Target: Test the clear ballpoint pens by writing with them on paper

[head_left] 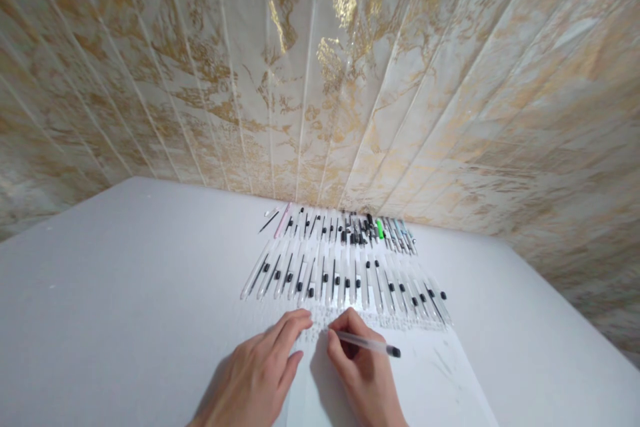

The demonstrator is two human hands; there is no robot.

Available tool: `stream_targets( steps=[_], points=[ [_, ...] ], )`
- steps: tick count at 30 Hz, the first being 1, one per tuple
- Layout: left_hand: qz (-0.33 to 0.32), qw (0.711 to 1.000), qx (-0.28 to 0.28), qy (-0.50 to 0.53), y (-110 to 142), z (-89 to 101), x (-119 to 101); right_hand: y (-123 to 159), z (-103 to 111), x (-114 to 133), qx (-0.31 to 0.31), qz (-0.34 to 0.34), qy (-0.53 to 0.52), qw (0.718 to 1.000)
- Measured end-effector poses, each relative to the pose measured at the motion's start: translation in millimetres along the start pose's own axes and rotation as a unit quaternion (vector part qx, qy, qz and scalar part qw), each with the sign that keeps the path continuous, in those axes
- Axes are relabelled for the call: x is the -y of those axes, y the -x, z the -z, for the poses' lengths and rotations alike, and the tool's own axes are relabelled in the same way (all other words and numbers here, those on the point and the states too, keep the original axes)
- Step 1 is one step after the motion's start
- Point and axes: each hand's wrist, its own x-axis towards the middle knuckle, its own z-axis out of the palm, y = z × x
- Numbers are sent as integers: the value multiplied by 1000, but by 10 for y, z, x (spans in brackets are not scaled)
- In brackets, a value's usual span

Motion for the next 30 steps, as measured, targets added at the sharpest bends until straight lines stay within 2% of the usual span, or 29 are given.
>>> stream_targets(
  steps=[30],
  points=[
    [5, 1000, 9, -6, -3, -3, 5, -1, 5, -25, 6, -13, -10, 1000]
  ],
)
